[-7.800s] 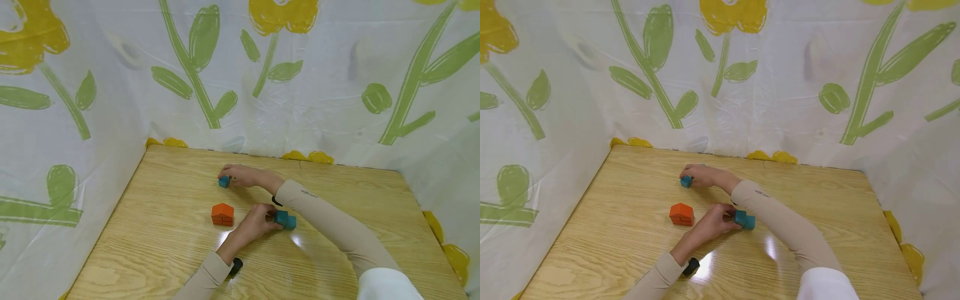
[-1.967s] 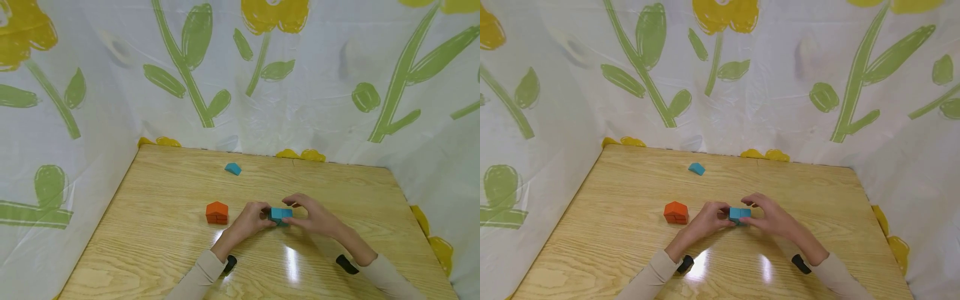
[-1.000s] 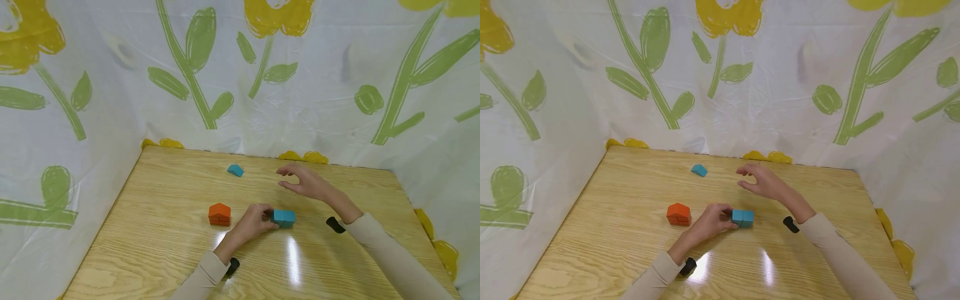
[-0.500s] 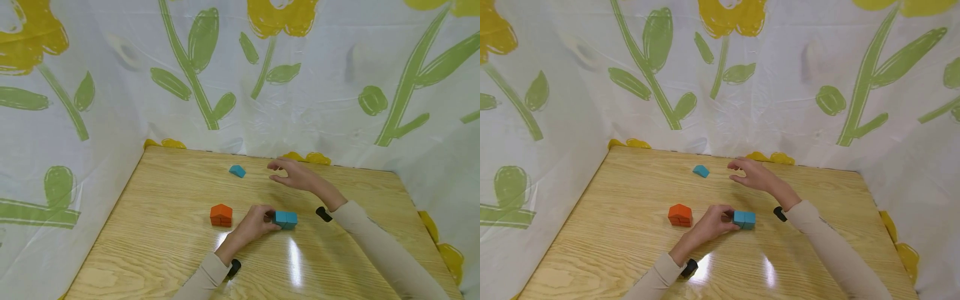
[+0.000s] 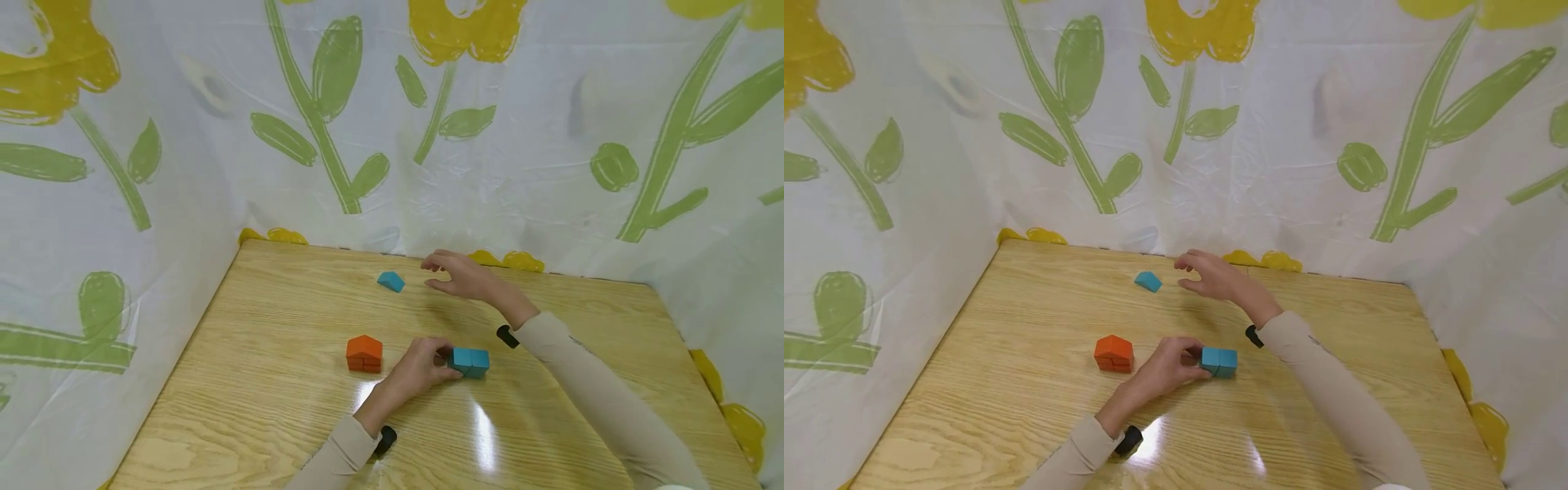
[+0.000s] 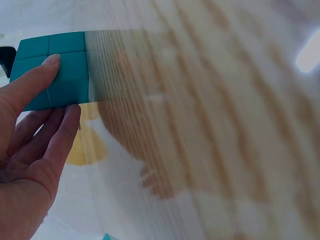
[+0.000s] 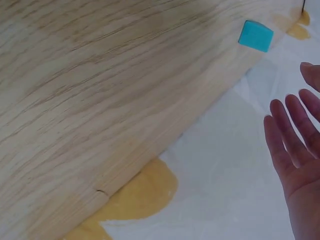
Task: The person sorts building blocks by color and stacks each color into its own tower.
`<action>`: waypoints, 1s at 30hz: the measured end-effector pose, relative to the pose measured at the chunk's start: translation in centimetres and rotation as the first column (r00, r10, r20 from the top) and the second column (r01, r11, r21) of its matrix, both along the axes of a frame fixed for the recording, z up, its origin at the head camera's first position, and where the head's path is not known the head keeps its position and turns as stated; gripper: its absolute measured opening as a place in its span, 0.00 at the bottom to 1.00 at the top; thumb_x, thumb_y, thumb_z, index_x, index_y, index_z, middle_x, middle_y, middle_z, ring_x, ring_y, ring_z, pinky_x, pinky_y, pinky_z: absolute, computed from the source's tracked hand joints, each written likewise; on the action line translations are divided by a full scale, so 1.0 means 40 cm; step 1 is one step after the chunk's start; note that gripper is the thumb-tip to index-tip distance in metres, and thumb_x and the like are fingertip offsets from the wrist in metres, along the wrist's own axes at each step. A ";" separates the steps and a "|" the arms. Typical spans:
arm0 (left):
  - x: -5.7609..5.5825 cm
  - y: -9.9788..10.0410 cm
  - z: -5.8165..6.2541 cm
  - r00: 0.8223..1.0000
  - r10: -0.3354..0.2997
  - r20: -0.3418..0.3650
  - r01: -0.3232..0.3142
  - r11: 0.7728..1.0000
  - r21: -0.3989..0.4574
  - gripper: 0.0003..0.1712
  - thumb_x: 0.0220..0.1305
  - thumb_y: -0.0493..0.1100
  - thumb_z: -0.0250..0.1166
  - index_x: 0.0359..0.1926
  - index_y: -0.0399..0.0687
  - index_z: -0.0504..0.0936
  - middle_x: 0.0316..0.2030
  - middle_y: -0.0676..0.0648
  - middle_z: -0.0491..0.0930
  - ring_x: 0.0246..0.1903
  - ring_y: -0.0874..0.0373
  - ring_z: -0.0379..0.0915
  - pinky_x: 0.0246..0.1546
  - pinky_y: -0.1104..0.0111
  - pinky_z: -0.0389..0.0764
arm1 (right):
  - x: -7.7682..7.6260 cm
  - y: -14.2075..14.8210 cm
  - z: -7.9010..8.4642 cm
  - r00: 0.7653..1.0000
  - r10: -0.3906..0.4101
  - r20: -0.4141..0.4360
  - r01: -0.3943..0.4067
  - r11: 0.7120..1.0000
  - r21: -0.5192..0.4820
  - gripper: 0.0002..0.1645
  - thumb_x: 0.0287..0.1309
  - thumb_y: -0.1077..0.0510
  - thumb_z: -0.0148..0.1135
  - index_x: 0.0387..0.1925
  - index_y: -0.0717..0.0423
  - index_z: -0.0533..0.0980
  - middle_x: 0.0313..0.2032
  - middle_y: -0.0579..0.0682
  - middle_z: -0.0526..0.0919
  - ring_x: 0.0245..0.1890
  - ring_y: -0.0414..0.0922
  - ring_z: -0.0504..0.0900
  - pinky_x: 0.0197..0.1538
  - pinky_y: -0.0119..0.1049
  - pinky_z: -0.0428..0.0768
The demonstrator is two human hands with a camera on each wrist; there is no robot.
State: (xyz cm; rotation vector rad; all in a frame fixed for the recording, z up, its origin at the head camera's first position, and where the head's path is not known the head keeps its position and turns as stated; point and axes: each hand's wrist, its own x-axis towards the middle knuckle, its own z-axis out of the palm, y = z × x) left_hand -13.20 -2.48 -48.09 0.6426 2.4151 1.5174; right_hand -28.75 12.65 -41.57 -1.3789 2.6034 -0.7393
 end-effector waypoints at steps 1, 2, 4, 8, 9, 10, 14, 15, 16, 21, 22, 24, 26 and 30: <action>0.000 0.000 0.000 1.000 0.000 -0.002 0.000 1.000 0.001 0.14 0.59 0.33 0.76 0.47 0.37 0.86 0.42 0.43 0.86 0.43 0.56 0.84 0.42 0.78 0.82 | -0.005 -0.007 -0.001 1.000 0.002 0.002 -0.002 1.000 0.006 0.18 0.68 0.61 0.67 0.56 0.64 0.78 0.51 0.58 0.81 0.52 0.59 0.82 0.57 0.51 0.82; 0.000 0.001 0.000 1.000 0.000 -0.004 0.000 1.000 0.004 0.14 0.59 0.33 0.76 0.46 0.37 0.86 0.42 0.43 0.86 0.43 0.56 0.84 0.42 0.77 0.83 | -0.009 -0.013 -0.002 1.000 0.007 -0.004 -0.007 1.000 0.012 0.18 0.68 0.61 0.67 0.56 0.64 0.78 0.51 0.59 0.81 0.52 0.59 0.82 0.56 0.50 0.82; 0.000 0.002 -0.002 1.000 -0.002 -0.008 0.002 1.000 0.007 0.14 0.59 0.33 0.76 0.46 0.36 0.86 0.42 0.43 0.86 0.43 0.57 0.84 0.43 0.76 0.83 | -0.014 -0.026 -0.001 1.000 0.015 -0.003 -0.015 1.000 0.022 0.19 0.68 0.61 0.67 0.57 0.65 0.78 0.51 0.59 0.81 0.52 0.59 0.82 0.57 0.50 0.82; 0.000 0.003 -0.004 1.000 -0.011 -0.022 0.011 1.000 0.016 0.14 0.59 0.33 0.76 0.46 0.36 0.86 0.42 0.43 0.86 0.42 0.58 0.84 0.43 0.74 0.85 | -0.023 -0.048 -0.004 0.999 0.038 0.002 -0.038 0.999 0.032 0.20 0.69 0.61 0.67 0.57 0.66 0.77 0.52 0.63 0.80 0.52 0.60 0.82 0.57 0.50 0.82; 0.001 0.002 -0.004 1.000 -0.012 -0.026 0.012 1.000 0.016 0.14 0.59 0.33 0.76 0.46 0.36 0.86 0.42 0.43 0.86 0.42 0.58 0.84 0.43 0.74 0.85 | -0.026 -0.054 -0.006 0.999 0.042 0.008 -0.042 0.999 0.033 0.19 0.69 0.61 0.67 0.57 0.66 0.77 0.53 0.64 0.80 0.53 0.60 0.82 0.58 0.50 0.82; 0.001 0.002 -0.003 0.999 -0.012 -0.030 0.012 1.000 0.014 0.14 0.59 0.33 0.77 0.45 0.35 0.86 0.42 0.43 0.86 0.42 0.58 0.84 0.43 0.74 0.85 | -0.029 -0.061 -0.008 0.999 0.044 0.010 -0.045 0.998 0.036 0.19 0.69 0.61 0.67 0.57 0.66 0.77 0.53 0.64 0.80 0.53 0.60 0.82 0.58 0.50 0.82; 0.000 0.000 -0.003 0.999 -0.010 -0.036 0.010 1.000 0.011 0.14 0.58 0.33 0.77 0.45 0.36 0.86 0.42 0.43 0.86 0.41 0.59 0.84 0.43 0.75 0.84 | -0.041 -0.087 -0.018 0.999 0.043 0.018 -0.044 0.998 0.051 0.19 0.69 0.62 0.66 0.58 0.66 0.77 0.53 0.64 0.79 0.53 0.59 0.81 0.58 0.50 0.81; 0.001 -0.001 -0.003 0.999 -0.009 -0.039 0.010 1.000 0.011 0.14 0.58 0.33 0.77 0.45 0.36 0.86 0.42 0.44 0.86 0.41 0.60 0.84 0.43 0.75 0.84 | -0.043 -0.095 -0.021 0.999 0.041 0.021 -0.043 0.997 0.059 0.20 0.69 0.62 0.66 0.58 0.66 0.77 0.54 0.64 0.79 0.53 0.59 0.81 0.58 0.49 0.81; 0.001 -0.002 -0.002 0.999 -0.008 -0.038 0.008 1.000 0.010 0.14 0.58 0.33 0.77 0.45 0.36 0.86 0.42 0.44 0.86 0.41 0.61 0.84 0.43 0.75 0.84 | -0.045 -0.102 -0.024 0.999 0.041 0.025 -0.042 0.997 0.069 0.20 0.69 0.62 0.66 0.59 0.67 0.76 0.54 0.64 0.79 0.53 0.59 0.81 0.58 0.49 0.81; 0.001 -0.004 -0.002 0.999 -0.004 -0.043 0.005 1.000 0.003 0.13 0.59 0.33 0.77 0.45 0.37 0.86 0.41 0.44 0.86 0.40 0.62 0.83 0.43 0.75 0.84 | -0.050 -0.140 -0.042 0.997 0.055 0.063 -0.062 0.991 0.115 0.22 0.71 0.62 0.64 0.61 0.68 0.74 0.56 0.64 0.77 0.55 0.59 0.80 0.59 0.48 0.80; 0.001 -0.004 -0.002 0.999 -0.005 -0.043 0.005 1.000 0.003 0.13 0.59 0.34 0.77 0.45 0.37 0.86 0.41 0.44 0.86 0.40 0.61 0.83 0.43 0.75 0.84 | -0.050 -0.146 -0.046 0.996 0.060 0.064 -0.067 0.990 0.120 0.22 0.71 0.62 0.64 0.61 0.68 0.74 0.56 0.64 0.77 0.55 0.59 0.80 0.59 0.47 0.80; 0.001 -0.004 -0.003 0.999 -0.006 -0.049 0.006 1.000 0.002 0.13 0.59 0.34 0.77 0.44 0.37 0.86 0.41 0.44 0.87 0.41 0.59 0.84 0.43 0.75 0.84 | -0.049 -0.157 -0.054 0.996 0.070 0.062 -0.077 0.990 0.120 0.22 0.70 0.63 0.64 0.61 0.68 0.74 0.56 0.63 0.77 0.54 0.59 0.80 0.58 0.47 0.80; 0.000 -0.003 -0.004 0.998 -0.006 -0.058 0.006 1.000 0.001 0.12 0.58 0.34 0.77 0.43 0.37 0.86 0.40 0.44 0.87 0.41 0.58 0.85 0.43 0.75 0.85 | -0.048 -0.166 -0.062 0.995 0.081 0.050 -0.086 0.988 0.124 0.21 0.70 0.63 0.64 0.60 0.67 0.74 0.56 0.63 0.77 0.53 0.59 0.81 0.58 0.46 0.80; 0.001 -0.002 -0.003 0.998 -0.003 -0.064 0.004 1.000 0.008 0.11 0.58 0.33 0.77 0.42 0.37 0.86 0.39 0.44 0.86 0.41 0.57 0.85 0.43 0.74 0.85 | -0.048 -0.184 -0.071 0.996 0.078 0.039 -0.084 0.983 0.162 0.21 0.71 0.63 0.64 0.61 0.66 0.74 0.57 0.62 0.76 0.53 0.58 0.81 0.58 0.45 0.81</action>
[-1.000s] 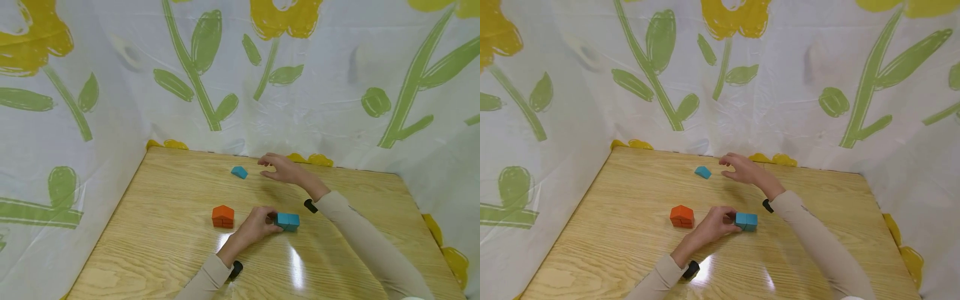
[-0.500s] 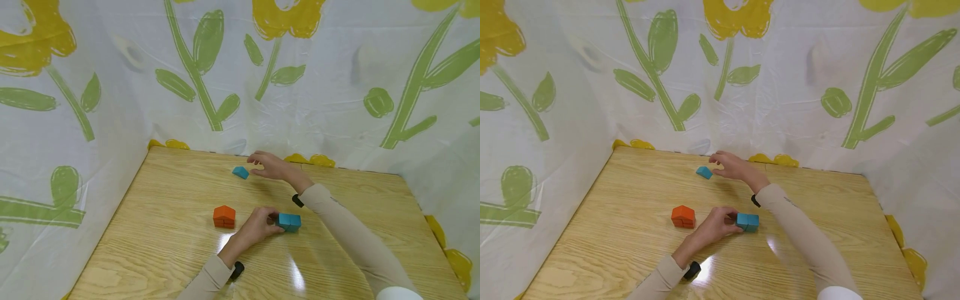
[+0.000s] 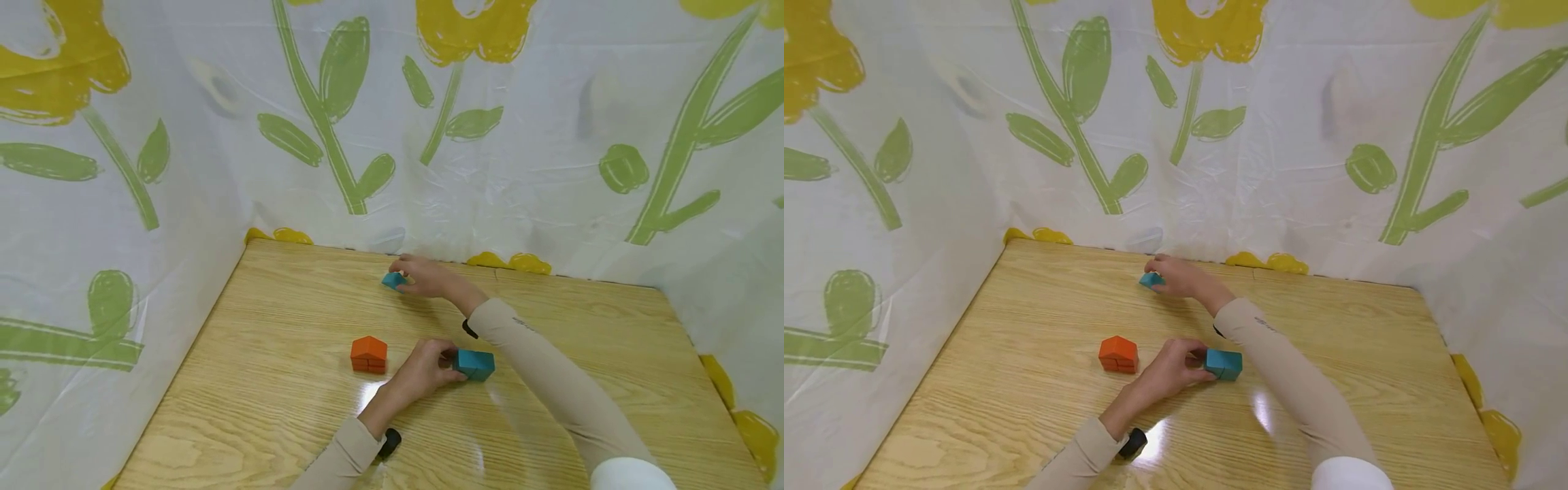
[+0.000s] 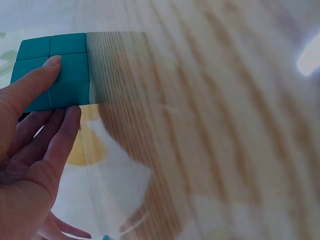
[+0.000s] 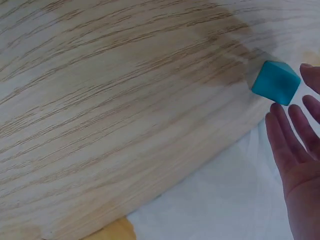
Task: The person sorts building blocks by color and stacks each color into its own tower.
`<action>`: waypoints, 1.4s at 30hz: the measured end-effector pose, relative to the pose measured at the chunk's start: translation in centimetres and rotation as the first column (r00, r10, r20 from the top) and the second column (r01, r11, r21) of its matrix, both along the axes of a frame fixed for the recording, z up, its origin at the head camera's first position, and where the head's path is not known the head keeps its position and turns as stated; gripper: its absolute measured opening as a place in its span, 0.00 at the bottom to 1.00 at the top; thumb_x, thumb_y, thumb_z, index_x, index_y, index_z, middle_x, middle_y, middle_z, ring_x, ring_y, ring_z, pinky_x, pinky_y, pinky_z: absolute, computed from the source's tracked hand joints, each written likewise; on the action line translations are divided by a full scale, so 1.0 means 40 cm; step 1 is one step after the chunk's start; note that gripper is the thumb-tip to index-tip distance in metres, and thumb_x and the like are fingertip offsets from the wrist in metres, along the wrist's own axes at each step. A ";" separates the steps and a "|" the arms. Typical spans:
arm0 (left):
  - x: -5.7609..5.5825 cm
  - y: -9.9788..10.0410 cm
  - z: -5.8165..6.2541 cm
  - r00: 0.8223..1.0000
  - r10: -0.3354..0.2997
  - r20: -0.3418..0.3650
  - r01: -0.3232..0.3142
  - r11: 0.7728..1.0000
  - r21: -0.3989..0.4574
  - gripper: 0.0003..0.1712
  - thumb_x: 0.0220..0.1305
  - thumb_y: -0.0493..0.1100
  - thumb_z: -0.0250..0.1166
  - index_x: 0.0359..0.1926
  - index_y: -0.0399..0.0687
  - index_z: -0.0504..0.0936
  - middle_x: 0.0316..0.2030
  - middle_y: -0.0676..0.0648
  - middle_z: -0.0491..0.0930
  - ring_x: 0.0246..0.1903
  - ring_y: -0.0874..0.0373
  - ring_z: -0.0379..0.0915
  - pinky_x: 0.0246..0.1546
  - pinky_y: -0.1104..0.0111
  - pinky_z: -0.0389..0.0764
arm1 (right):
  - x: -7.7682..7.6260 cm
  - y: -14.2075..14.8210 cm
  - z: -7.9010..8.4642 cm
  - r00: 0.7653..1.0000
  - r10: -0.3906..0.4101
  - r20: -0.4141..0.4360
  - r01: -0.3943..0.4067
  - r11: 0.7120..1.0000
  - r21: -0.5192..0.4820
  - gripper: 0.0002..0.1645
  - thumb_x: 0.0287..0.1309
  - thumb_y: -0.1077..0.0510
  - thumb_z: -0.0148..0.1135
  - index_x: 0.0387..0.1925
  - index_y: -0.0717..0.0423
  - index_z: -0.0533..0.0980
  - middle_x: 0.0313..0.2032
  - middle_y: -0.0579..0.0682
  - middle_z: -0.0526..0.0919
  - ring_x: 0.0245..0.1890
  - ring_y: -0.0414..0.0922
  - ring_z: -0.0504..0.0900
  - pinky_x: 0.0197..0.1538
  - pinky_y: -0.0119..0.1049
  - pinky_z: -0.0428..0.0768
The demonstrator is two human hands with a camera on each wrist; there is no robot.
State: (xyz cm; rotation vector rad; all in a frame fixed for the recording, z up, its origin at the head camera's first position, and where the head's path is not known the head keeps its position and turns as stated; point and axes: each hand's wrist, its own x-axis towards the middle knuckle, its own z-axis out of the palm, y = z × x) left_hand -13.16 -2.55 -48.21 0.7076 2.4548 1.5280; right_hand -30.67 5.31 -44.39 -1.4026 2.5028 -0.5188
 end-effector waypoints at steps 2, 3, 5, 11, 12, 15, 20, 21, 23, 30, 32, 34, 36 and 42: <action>0.001 0.000 0.000 1.000 0.003 -0.002 -0.003 1.000 0.001 0.11 0.58 0.33 0.77 0.42 0.37 0.87 0.39 0.44 0.86 0.41 0.58 0.85 0.43 0.74 0.85 | 0.001 -0.007 -0.001 1.000 -0.007 -0.005 0.007 1.000 0.030 0.21 0.71 0.63 0.64 0.61 0.66 0.74 0.57 0.62 0.75 0.53 0.57 0.81 0.59 0.44 0.81; 0.001 0.001 0.000 1.000 0.005 0.002 -0.005 1.000 0.003 0.11 0.58 0.33 0.77 0.42 0.37 0.87 0.40 0.43 0.87 0.41 0.58 0.85 0.44 0.74 0.85 | 0.002 -0.010 -0.001 1.000 -0.011 -0.008 0.011 0.999 0.042 0.21 0.70 0.63 0.64 0.61 0.66 0.74 0.57 0.62 0.75 0.53 0.57 0.80 0.58 0.44 0.80; 0.001 0.001 -0.001 1.000 0.008 0.000 -0.008 1.000 0.001 0.12 0.58 0.33 0.77 0.42 0.36 0.87 0.40 0.43 0.87 0.41 0.58 0.85 0.43 0.74 0.85 | 0.004 -0.015 -0.002 1.000 -0.015 -0.023 0.016 0.998 0.061 0.21 0.70 0.64 0.65 0.60 0.66 0.75 0.56 0.63 0.75 0.53 0.56 0.80 0.58 0.45 0.81; 0.002 0.003 -0.004 1.000 0.009 0.007 -0.009 1.000 0.009 0.13 0.59 0.33 0.77 0.45 0.36 0.87 0.42 0.43 0.87 0.42 0.59 0.85 0.45 0.73 0.85 | 0.011 -0.023 -0.009 0.997 -0.017 -0.076 0.024 0.996 0.086 0.17 0.68 0.65 0.66 0.56 0.64 0.76 0.49 0.61 0.79 0.48 0.55 0.79 0.53 0.46 0.80; 0.002 0.003 -0.004 1.000 0.008 0.009 -0.008 1.000 0.010 0.13 0.59 0.33 0.77 0.45 0.36 0.87 0.42 0.43 0.87 0.42 0.59 0.85 0.45 0.73 0.85 | 0.012 -0.024 -0.009 0.998 -0.025 -0.065 0.031 0.996 0.089 0.17 0.68 0.66 0.65 0.56 0.64 0.76 0.50 0.61 0.79 0.49 0.55 0.78 0.53 0.46 0.80; 0.003 0.007 -0.005 1.000 0.007 0.011 -0.007 1.000 0.003 0.13 0.59 0.34 0.77 0.45 0.36 0.87 0.42 0.43 0.87 0.42 0.60 0.84 0.45 0.74 0.85 | 0.017 -0.017 -0.007 0.998 -0.063 -0.016 0.064 0.992 0.106 0.20 0.69 0.67 0.64 0.59 0.64 0.74 0.54 0.63 0.77 0.54 0.56 0.77 0.58 0.48 0.79; 0.003 0.007 -0.005 1.000 0.007 0.001 -0.007 1.000 -0.005 0.12 0.58 0.34 0.77 0.43 0.37 0.87 0.40 0.44 0.87 0.41 0.61 0.84 0.44 0.75 0.84 | 0.019 0.001 0.008 0.995 -0.085 0.043 0.081 0.991 0.103 0.24 0.68 0.66 0.64 0.63 0.68 0.71 0.61 0.64 0.75 0.60 0.58 0.75 0.63 0.48 0.76; 0.002 0.006 -0.005 1.000 0.008 0.001 -0.008 1.000 -0.004 0.12 0.58 0.34 0.77 0.43 0.37 0.87 0.40 0.45 0.87 0.41 0.61 0.84 0.44 0.75 0.84 | 0.019 0.006 0.013 0.995 -0.082 0.050 0.077 0.993 0.088 0.25 0.68 0.66 0.65 0.63 0.69 0.72 0.61 0.65 0.75 0.60 0.58 0.76 0.63 0.48 0.76; 0.001 0.004 -0.005 1.000 0.007 0.005 -0.007 1.000 0.004 0.12 0.58 0.34 0.77 0.43 0.38 0.87 0.40 0.46 0.87 0.41 0.61 0.84 0.44 0.74 0.84 | 0.019 0.018 0.022 0.997 -0.065 0.051 0.063 0.996 0.058 0.25 0.66 0.66 0.66 0.62 0.69 0.73 0.59 0.64 0.77 0.58 0.57 0.76 0.62 0.48 0.76; -0.001 0.001 -0.008 0.998 -0.007 0.054 0.005 0.999 0.041 0.12 0.59 0.34 0.77 0.44 0.39 0.87 0.41 0.46 0.87 0.43 0.59 0.84 0.46 0.72 0.85 | 0.027 0.061 0.046 0.999 -0.021 0.027 0.023 0.998 -0.061 0.23 0.64 0.66 0.69 0.59 0.67 0.76 0.54 0.62 0.79 0.51 0.55 0.78 0.55 0.47 0.80; -0.002 0.000 -0.008 0.998 -0.008 0.061 0.005 0.999 0.039 0.12 0.60 0.34 0.76 0.44 0.39 0.87 0.42 0.46 0.87 0.44 0.58 0.84 0.46 0.72 0.85 | 0.032 0.075 0.051 0.999 -0.020 0.034 0.023 0.996 -0.084 0.22 0.64 0.66 0.69 0.58 0.66 0.77 0.53 0.61 0.79 0.50 0.54 0.79 0.53 0.48 0.82; -0.002 0.000 -0.008 0.998 -0.006 0.066 0.003 0.999 0.038 0.13 0.60 0.34 0.76 0.45 0.39 0.87 0.42 0.45 0.87 0.44 0.58 0.84 0.46 0.72 0.85 | 0.038 0.088 0.057 0.999 -0.025 0.048 0.030 0.994 -0.102 0.21 0.64 0.66 0.69 0.58 0.65 0.77 0.52 0.60 0.80 0.50 0.54 0.79 0.53 0.48 0.83; -0.002 0.000 -0.007 0.998 -0.004 0.068 0.002 0.999 0.032 0.13 0.60 0.34 0.76 0.46 0.38 0.87 0.43 0.45 0.87 0.44 0.58 0.84 0.46 0.73 0.84 | 0.046 0.103 0.065 0.997 -0.033 0.076 0.042 0.992 -0.121 0.20 0.65 0.66 0.68 0.57 0.64 0.77 0.51 0.60 0.79 0.50 0.54 0.79 0.54 0.50 0.84; -0.004 0.003 -0.009 0.998 -0.001 0.064 0.000 1.000 0.023 0.15 0.60 0.33 0.76 0.47 0.37 0.86 0.43 0.44 0.87 0.44 0.57 0.84 0.45 0.74 0.84 | 0.064 0.154 0.072 0.992 -0.048 0.118 0.067 0.984 -0.167 0.20 0.66 0.66 0.67 0.58 0.63 0.77 0.52 0.59 0.80 0.51 0.55 0.79 0.55 0.51 0.84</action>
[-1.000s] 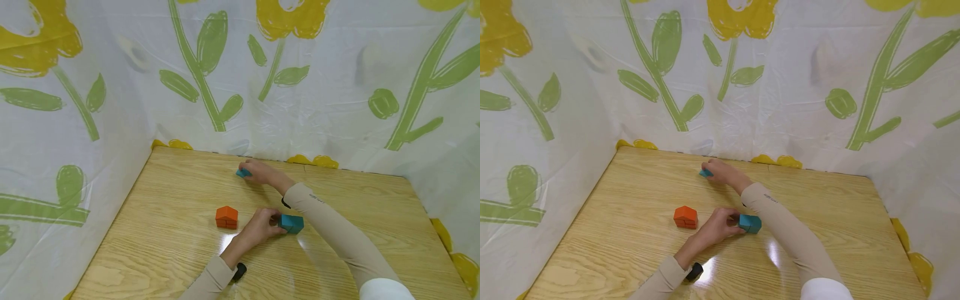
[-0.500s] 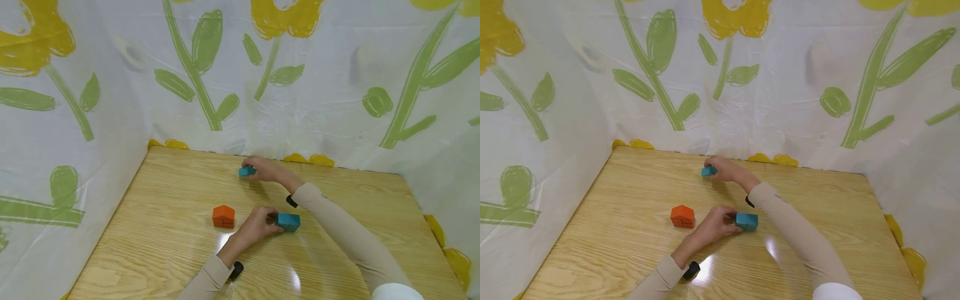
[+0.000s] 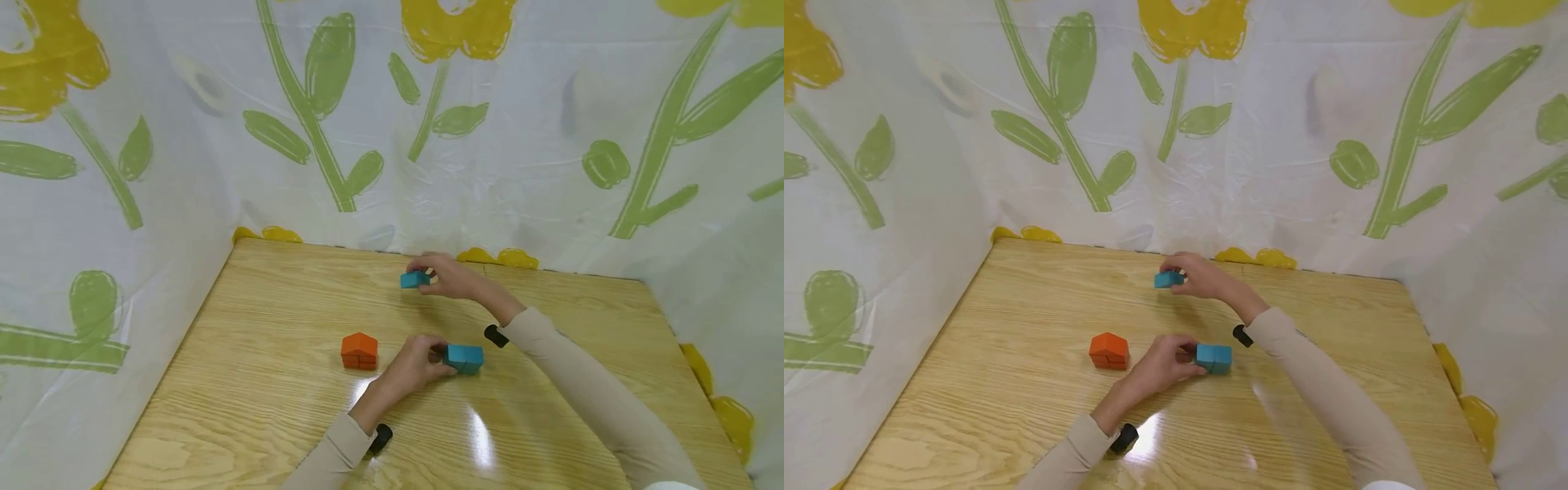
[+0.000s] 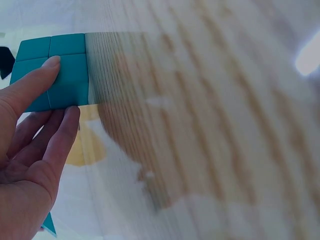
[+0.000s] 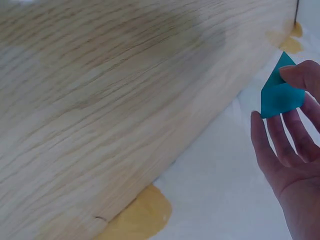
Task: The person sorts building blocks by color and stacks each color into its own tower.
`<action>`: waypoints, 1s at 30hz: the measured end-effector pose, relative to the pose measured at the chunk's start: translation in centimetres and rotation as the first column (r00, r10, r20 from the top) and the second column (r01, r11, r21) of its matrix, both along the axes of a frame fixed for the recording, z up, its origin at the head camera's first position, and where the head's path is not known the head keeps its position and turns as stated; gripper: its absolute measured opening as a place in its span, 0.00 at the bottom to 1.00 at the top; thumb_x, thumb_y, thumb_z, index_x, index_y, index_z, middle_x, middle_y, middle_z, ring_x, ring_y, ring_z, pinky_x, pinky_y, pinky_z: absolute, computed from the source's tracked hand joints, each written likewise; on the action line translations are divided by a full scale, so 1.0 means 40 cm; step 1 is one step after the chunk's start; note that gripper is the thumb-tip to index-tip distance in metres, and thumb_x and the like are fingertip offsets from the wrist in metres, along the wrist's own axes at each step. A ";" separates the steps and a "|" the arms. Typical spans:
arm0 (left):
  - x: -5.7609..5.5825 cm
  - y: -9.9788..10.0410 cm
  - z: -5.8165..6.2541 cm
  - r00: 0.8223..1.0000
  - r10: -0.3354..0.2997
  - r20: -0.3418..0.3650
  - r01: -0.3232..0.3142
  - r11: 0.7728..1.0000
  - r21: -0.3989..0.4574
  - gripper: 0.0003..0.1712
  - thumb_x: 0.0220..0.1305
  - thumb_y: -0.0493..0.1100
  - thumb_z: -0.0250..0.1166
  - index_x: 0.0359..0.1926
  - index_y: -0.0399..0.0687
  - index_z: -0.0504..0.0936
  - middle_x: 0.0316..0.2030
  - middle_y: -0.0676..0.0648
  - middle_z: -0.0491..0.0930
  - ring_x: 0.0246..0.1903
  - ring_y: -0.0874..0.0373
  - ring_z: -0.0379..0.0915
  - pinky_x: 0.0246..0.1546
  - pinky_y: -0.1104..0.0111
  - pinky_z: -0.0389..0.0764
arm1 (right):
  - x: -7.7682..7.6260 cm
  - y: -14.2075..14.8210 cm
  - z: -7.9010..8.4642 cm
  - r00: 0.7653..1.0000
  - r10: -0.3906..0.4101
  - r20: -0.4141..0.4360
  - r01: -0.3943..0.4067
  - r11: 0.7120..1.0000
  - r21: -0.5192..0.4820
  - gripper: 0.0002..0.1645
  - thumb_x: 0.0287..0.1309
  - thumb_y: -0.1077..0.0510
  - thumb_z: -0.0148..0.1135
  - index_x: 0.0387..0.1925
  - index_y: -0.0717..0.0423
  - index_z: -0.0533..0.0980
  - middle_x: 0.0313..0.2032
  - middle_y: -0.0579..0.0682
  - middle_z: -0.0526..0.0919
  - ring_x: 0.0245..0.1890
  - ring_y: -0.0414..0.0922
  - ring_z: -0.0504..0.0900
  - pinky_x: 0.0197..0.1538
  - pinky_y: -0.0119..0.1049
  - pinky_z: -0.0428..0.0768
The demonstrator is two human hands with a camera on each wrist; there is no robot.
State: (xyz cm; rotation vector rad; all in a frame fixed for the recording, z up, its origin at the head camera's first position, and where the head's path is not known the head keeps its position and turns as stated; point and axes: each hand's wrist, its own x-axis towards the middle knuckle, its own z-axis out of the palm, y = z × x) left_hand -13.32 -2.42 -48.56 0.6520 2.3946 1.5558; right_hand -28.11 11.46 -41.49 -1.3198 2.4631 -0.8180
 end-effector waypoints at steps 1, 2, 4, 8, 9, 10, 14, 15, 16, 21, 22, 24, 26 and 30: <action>0.000 0.000 0.000 1.000 0.002 0.001 -0.002 1.000 -0.002 0.14 0.60 0.33 0.76 0.47 0.37 0.86 0.43 0.44 0.87 0.44 0.57 0.84 0.45 0.74 0.84 | 0.003 0.008 0.001 1.000 -0.002 0.003 0.002 1.000 -0.006 0.20 0.66 0.66 0.67 0.58 0.63 0.78 0.52 0.59 0.80 0.51 0.54 0.79 0.55 0.50 0.84; 0.000 0.000 0.000 1.000 0.003 0.000 -0.003 1.000 -0.004 0.14 0.60 0.33 0.76 0.47 0.37 0.86 0.43 0.44 0.87 0.44 0.57 0.84 0.45 0.74 0.84 | 0.006 0.014 0.002 1.000 -0.001 0.004 0.001 1.000 -0.015 0.20 0.66 0.66 0.67 0.58 0.64 0.78 0.51 0.59 0.80 0.50 0.54 0.79 0.55 0.49 0.84; 0.000 0.000 0.002 1.000 0.004 0.001 -0.004 1.000 -0.006 0.14 0.59 0.33 0.76 0.47 0.37 0.86 0.43 0.43 0.87 0.44 0.57 0.84 0.45 0.74 0.84 | 0.013 0.028 0.006 1.000 -0.001 0.011 0.002 0.999 -0.034 0.19 0.66 0.66 0.67 0.58 0.64 0.78 0.51 0.58 0.80 0.50 0.53 0.79 0.55 0.48 0.84; 0.002 0.000 0.006 1.000 0.002 0.005 -0.002 1.000 -0.005 0.14 0.59 0.33 0.76 0.47 0.37 0.86 0.44 0.43 0.87 0.44 0.56 0.84 0.45 0.73 0.84 | 0.032 0.054 0.014 1.000 -0.002 0.008 0.003 0.998 -0.067 0.20 0.65 0.67 0.67 0.57 0.65 0.79 0.52 0.59 0.81 0.49 0.54 0.79 0.54 0.49 0.84; 0.002 0.001 0.007 1.000 0.003 0.006 -0.003 1.000 -0.006 0.15 0.59 0.33 0.76 0.47 0.37 0.86 0.44 0.43 0.87 0.44 0.57 0.84 0.45 0.73 0.84 | 0.037 0.061 0.016 1.000 -0.005 0.005 0.005 0.997 -0.072 0.20 0.64 0.67 0.68 0.57 0.65 0.79 0.52 0.59 0.81 0.50 0.54 0.79 0.54 0.49 0.84; 0.002 0.001 0.007 1.000 0.003 0.008 -0.003 1.000 -0.007 0.15 0.59 0.33 0.76 0.47 0.37 0.86 0.44 0.43 0.87 0.44 0.57 0.84 0.45 0.73 0.84 | 0.043 0.067 0.018 1.000 -0.005 -0.001 0.005 0.997 -0.078 0.20 0.64 0.67 0.68 0.57 0.65 0.79 0.53 0.59 0.81 0.50 0.54 0.80 0.54 0.49 0.84; 0.003 0.001 0.008 1.000 0.005 0.009 -0.005 1.000 -0.007 0.15 0.59 0.33 0.77 0.48 0.37 0.86 0.44 0.43 0.87 0.44 0.56 0.84 0.45 0.72 0.85 | 0.065 0.089 0.024 1.000 0.001 -0.020 -0.003 0.995 -0.104 0.20 0.65 0.66 0.68 0.58 0.65 0.79 0.53 0.58 0.81 0.50 0.54 0.81 0.54 0.49 0.85; 0.003 0.001 0.008 1.000 0.005 0.008 -0.005 1.000 -0.004 0.15 0.59 0.33 0.77 0.48 0.36 0.86 0.44 0.43 0.87 0.44 0.56 0.84 0.45 0.72 0.85 | 0.071 0.094 0.027 1.000 0.003 -0.020 -0.005 0.994 -0.110 0.21 0.64 0.66 0.69 0.58 0.65 0.79 0.52 0.58 0.81 0.49 0.53 0.81 0.53 0.49 0.85; 0.002 0.001 0.009 1.000 0.005 0.008 -0.005 1.000 -0.004 0.16 0.59 0.33 0.77 0.48 0.36 0.86 0.44 0.42 0.87 0.44 0.55 0.84 0.45 0.72 0.85 | 0.076 0.098 0.029 1.000 0.005 -0.021 -0.008 0.993 -0.116 0.21 0.64 0.66 0.69 0.58 0.64 0.80 0.51 0.58 0.82 0.49 0.53 0.81 0.53 0.49 0.85; 0.003 0.000 0.013 1.000 0.004 0.002 -0.004 1.000 -0.013 0.15 0.59 0.33 0.76 0.47 0.36 0.86 0.44 0.42 0.87 0.44 0.54 0.85 0.45 0.73 0.85 | 0.095 0.119 0.030 0.999 0.005 -0.042 -0.010 0.993 -0.116 0.21 0.63 0.65 0.70 0.58 0.62 0.81 0.49 0.55 0.83 0.46 0.50 0.81 0.49 0.52 0.86; 0.003 0.000 0.013 1.000 0.002 -0.001 -0.002 1.000 -0.015 0.15 0.59 0.34 0.76 0.47 0.36 0.86 0.44 0.42 0.87 0.44 0.53 0.85 0.45 0.73 0.84 | 0.099 0.123 0.030 0.999 0.004 -0.041 -0.008 0.993 -0.116 0.22 0.63 0.65 0.70 0.58 0.62 0.81 0.49 0.54 0.83 0.46 0.50 0.81 0.49 0.53 0.86; 0.003 0.000 0.012 1.000 -0.001 -0.005 0.001 1.000 -0.015 0.14 0.60 0.33 0.76 0.47 0.36 0.86 0.44 0.42 0.86 0.44 0.53 0.85 0.45 0.73 0.84 | 0.108 0.132 0.033 0.999 0.001 -0.033 -0.005 0.993 -0.116 0.22 0.64 0.64 0.70 0.59 0.61 0.81 0.49 0.53 0.83 0.47 0.49 0.81 0.49 0.53 0.86; 0.002 -0.001 0.011 1.000 -0.002 -0.005 0.002 1.000 -0.009 0.14 0.60 0.33 0.76 0.46 0.36 0.86 0.44 0.42 0.87 0.44 0.53 0.85 0.45 0.72 0.85 | 0.119 0.141 0.035 1.000 -0.004 -0.020 0.002 0.994 -0.113 0.23 0.63 0.64 0.71 0.60 0.60 0.81 0.48 0.51 0.83 0.47 0.49 0.81 0.50 0.52 0.86; 0.003 -0.001 0.010 1.000 -0.001 -0.010 0.001 1.000 0.002 0.14 0.59 0.32 0.76 0.46 0.35 0.86 0.43 0.42 0.87 0.44 0.52 0.85 0.46 0.69 0.86 | 0.141 0.159 0.040 0.999 -0.016 -0.032 0.014 0.996 -0.090 0.24 0.63 0.62 0.72 0.60 0.56 0.81 0.48 0.47 0.83 0.46 0.45 0.80 0.49 0.45 0.85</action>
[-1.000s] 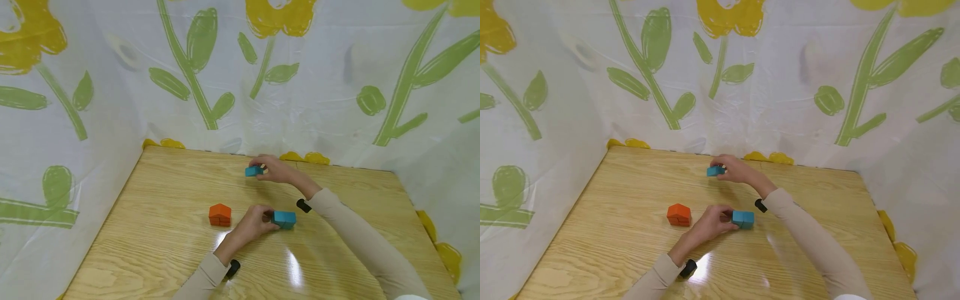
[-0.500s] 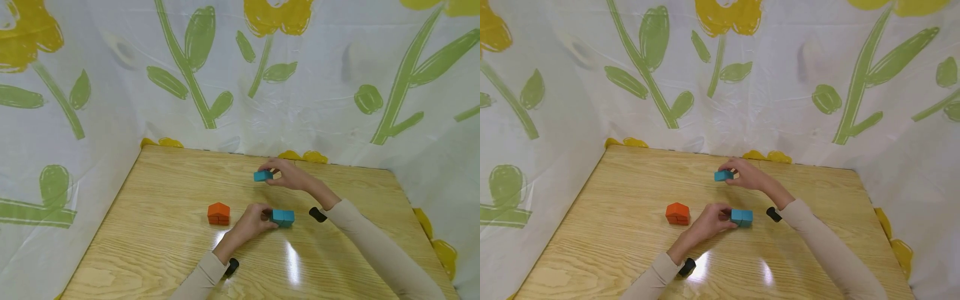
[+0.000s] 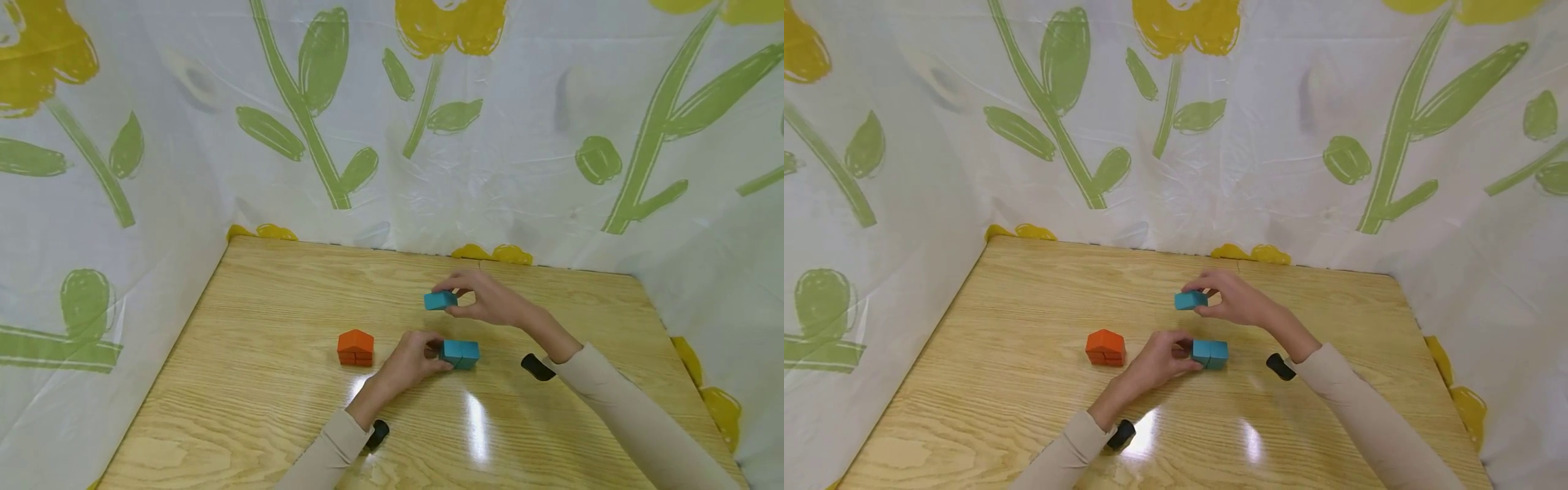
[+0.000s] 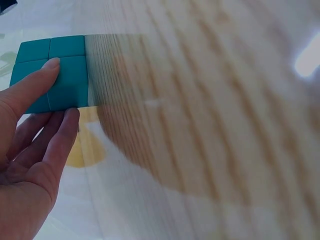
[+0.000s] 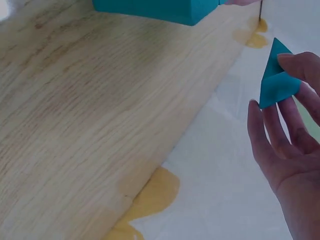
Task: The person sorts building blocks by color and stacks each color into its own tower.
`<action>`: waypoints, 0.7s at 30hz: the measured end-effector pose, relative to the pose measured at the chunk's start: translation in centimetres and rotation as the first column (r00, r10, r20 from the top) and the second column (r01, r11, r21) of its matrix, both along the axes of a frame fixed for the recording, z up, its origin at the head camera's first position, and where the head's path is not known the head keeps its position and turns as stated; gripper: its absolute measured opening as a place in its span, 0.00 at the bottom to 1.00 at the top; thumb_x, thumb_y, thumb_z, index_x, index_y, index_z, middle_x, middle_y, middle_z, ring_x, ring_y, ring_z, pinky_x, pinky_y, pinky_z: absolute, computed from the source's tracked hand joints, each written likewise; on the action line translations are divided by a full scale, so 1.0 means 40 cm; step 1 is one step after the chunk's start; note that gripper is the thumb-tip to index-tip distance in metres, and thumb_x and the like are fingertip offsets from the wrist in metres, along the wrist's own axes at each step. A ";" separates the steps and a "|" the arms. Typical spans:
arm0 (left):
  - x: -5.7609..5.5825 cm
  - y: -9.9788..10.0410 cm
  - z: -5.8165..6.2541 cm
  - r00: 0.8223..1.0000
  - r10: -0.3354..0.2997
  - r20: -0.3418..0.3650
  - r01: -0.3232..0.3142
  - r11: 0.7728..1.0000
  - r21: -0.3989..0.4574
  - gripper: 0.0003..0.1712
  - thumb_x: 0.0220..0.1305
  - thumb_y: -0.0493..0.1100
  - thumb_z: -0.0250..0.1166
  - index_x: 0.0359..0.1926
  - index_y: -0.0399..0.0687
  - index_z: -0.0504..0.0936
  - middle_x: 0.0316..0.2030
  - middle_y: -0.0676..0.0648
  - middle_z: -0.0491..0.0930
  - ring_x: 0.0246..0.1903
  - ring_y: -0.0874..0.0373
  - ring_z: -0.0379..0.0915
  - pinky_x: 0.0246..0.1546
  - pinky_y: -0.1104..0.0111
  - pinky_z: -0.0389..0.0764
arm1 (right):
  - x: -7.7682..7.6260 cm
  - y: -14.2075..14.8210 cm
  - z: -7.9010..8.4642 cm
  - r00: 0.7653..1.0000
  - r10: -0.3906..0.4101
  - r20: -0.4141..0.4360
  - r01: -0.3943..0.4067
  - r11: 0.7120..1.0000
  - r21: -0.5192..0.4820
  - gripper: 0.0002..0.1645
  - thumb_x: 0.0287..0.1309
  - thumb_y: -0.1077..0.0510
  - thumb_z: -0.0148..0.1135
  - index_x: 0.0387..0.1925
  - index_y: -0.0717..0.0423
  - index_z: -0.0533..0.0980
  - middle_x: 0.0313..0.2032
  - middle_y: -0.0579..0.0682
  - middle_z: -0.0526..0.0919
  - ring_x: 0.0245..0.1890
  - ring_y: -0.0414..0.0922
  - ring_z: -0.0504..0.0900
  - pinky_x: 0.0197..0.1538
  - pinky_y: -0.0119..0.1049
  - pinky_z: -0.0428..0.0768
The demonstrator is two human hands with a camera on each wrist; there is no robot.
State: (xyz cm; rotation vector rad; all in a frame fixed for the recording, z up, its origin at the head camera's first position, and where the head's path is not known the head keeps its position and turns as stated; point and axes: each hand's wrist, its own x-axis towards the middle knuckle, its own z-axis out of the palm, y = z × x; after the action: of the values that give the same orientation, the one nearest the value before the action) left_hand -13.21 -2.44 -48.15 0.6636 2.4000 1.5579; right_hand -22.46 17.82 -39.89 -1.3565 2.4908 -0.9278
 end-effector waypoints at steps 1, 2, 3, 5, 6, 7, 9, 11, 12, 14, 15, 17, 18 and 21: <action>0.000 0.000 0.000 1.000 0.000 -0.001 0.000 1.000 0.001 0.14 0.59 0.32 0.76 0.46 0.36 0.86 0.43 0.42 0.87 0.44 0.52 0.85 0.46 0.69 0.86 | 0.006 0.004 0.001 1.000 -0.005 -0.008 0.005 1.000 0.007 0.24 0.63 0.62 0.72 0.60 0.55 0.81 0.48 0.46 0.83 0.45 0.44 0.79 0.48 0.43 0.84; 0.000 0.000 0.000 1.000 -0.001 -0.003 0.001 1.000 0.000 0.14 0.59 0.32 0.76 0.46 0.36 0.86 0.44 0.42 0.87 0.44 0.52 0.85 0.46 0.69 0.86 | 0.011 0.008 0.003 1.000 -0.006 -0.015 0.006 1.000 0.009 0.24 0.63 0.61 0.72 0.60 0.54 0.81 0.47 0.45 0.83 0.45 0.44 0.79 0.47 0.41 0.83; 0.000 0.000 0.000 1.000 -0.002 -0.004 0.002 1.000 0.001 0.14 0.59 0.32 0.76 0.47 0.36 0.86 0.44 0.41 0.87 0.45 0.52 0.85 0.46 0.68 0.86 | 0.016 0.013 0.003 1.000 -0.004 -0.023 0.004 1.000 0.008 0.24 0.62 0.61 0.73 0.60 0.54 0.81 0.47 0.44 0.83 0.44 0.43 0.79 0.45 0.40 0.82; 0.000 -0.001 -0.001 1.000 -0.005 -0.002 0.005 1.000 0.005 0.15 0.60 0.32 0.76 0.47 0.36 0.86 0.44 0.41 0.86 0.45 0.52 0.85 0.47 0.69 0.86 | 0.028 0.022 0.004 1.000 -0.002 -0.032 0.002 1.000 0.006 0.24 0.62 0.61 0.73 0.60 0.54 0.82 0.46 0.43 0.83 0.44 0.43 0.78 0.43 0.39 0.80; 0.000 -0.001 -0.001 1.000 -0.006 0.000 0.006 1.000 0.007 0.15 0.60 0.32 0.76 0.48 0.36 0.86 0.44 0.41 0.86 0.45 0.51 0.85 0.47 0.69 0.86 | 0.034 0.026 0.004 0.999 0.000 -0.033 0.000 1.000 0.004 0.24 0.62 0.61 0.73 0.60 0.54 0.82 0.45 0.43 0.83 0.43 0.43 0.78 0.43 0.38 0.80; 0.000 -0.001 -0.001 1.000 -0.008 0.001 0.008 1.000 0.010 0.15 0.60 0.32 0.75 0.48 0.36 0.85 0.45 0.41 0.86 0.45 0.51 0.85 0.47 0.69 0.85 | 0.039 0.031 0.004 1.000 0.001 -0.026 -0.001 1.000 0.003 0.24 0.62 0.61 0.73 0.60 0.54 0.82 0.46 0.42 0.83 0.43 0.42 0.78 0.44 0.38 0.80; 0.000 -0.002 -0.001 1.000 -0.010 0.003 0.010 1.000 0.017 0.15 0.60 0.32 0.75 0.48 0.36 0.85 0.45 0.41 0.86 0.45 0.51 0.85 0.47 0.70 0.85 | 0.051 0.041 0.004 1.000 0.002 -0.016 -0.002 1.000 0.005 0.24 0.62 0.61 0.73 0.60 0.54 0.82 0.46 0.42 0.83 0.43 0.42 0.79 0.44 0.38 0.81; 0.000 -0.002 -0.002 1.000 -0.010 0.008 0.010 1.000 0.025 0.15 0.60 0.31 0.75 0.48 0.35 0.86 0.45 0.41 0.86 0.46 0.51 0.85 0.47 0.69 0.85 | 0.062 0.051 0.003 1.000 -0.006 0.004 0.006 1.000 0.009 0.24 0.62 0.61 0.73 0.60 0.54 0.82 0.46 0.41 0.83 0.43 0.41 0.79 0.44 0.37 0.81; 0.000 -0.002 -0.002 1.000 -0.010 0.012 0.010 1.000 0.030 0.15 0.60 0.31 0.75 0.48 0.35 0.86 0.45 0.41 0.86 0.46 0.51 0.85 0.47 0.69 0.85 | 0.067 0.056 0.002 1.000 -0.012 0.013 0.012 1.000 0.010 0.24 0.62 0.61 0.73 0.60 0.53 0.82 0.46 0.41 0.83 0.43 0.41 0.79 0.44 0.37 0.81; 0.000 -0.002 -0.002 1.000 -0.012 0.018 0.011 0.999 0.039 0.15 0.60 0.31 0.75 0.49 0.35 0.85 0.46 0.41 0.86 0.46 0.52 0.84 0.48 0.69 0.85 | 0.077 0.066 0.000 1.000 -0.021 0.019 0.021 1.000 0.009 0.25 0.62 0.61 0.73 0.60 0.53 0.82 0.46 0.40 0.83 0.43 0.40 0.80 0.45 0.37 0.82; 0.000 -0.002 -0.003 1.000 -0.013 0.020 0.012 0.999 0.042 0.16 0.60 0.31 0.75 0.49 0.35 0.85 0.46 0.42 0.86 0.47 0.52 0.84 0.49 0.69 0.85 | 0.082 0.071 -0.004 1.000 -0.022 0.019 0.021 1.000 0.006 0.25 0.62 0.61 0.74 0.60 0.53 0.82 0.46 0.40 0.83 0.44 0.40 0.80 0.45 0.37 0.82; 0.001 -0.002 -0.003 1.000 -0.014 0.023 0.013 0.999 0.045 0.16 0.60 0.31 0.75 0.49 0.35 0.86 0.46 0.42 0.86 0.47 0.52 0.84 0.49 0.69 0.85 | 0.092 0.080 -0.009 1.000 -0.023 0.016 0.023 1.000 0.004 0.25 0.61 0.61 0.74 0.61 0.52 0.82 0.47 0.40 0.83 0.44 0.39 0.80 0.45 0.37 0.82; 0.001 -0.002 -0.002 1.000 -0.012 0.020 0.011 0.999 0.044 0.15 0.60 0.31 0.75 0.49 0.36 0.86 0.45 0.42 0.87 0.47 0.52 0.84 0.49 0.69 0.85 | 0.097 0.083 -0.012 0.999 -0.025 0.022 0.025 1.000 0.004 0.25 0.61 0.60 0.74 0.61 0.52 0.82 0.47 0.40 0.83 0.44 0.40 0.80 0.45 0.37 0.83; 0.001 0.000 -0.002 1.000 -0.007 0.012 0.007 0.999 0.040 0.15 0.59 0.31 0.76 0.47 0.35 0.86 0.44 0.42 0.87 0.46 0.53 0.84 0.48 0.70 0.85 | 0.112 0.093 -0.020 0.998 -0.029 0.062 0.029 1.000 -0.001 0.25 0.63 0.59 0.73 0.62 0.53 0.80 0.48 0.42 0.83 0.46 0.41 0.81 0.47 0.41 0.85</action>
State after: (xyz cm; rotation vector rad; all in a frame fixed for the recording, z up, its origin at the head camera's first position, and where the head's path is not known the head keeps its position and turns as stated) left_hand -13.16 -2.46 -48.21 0.6680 2.3613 1.6061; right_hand -17.98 21.53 -40.71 -1.2758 2.4704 -0.9629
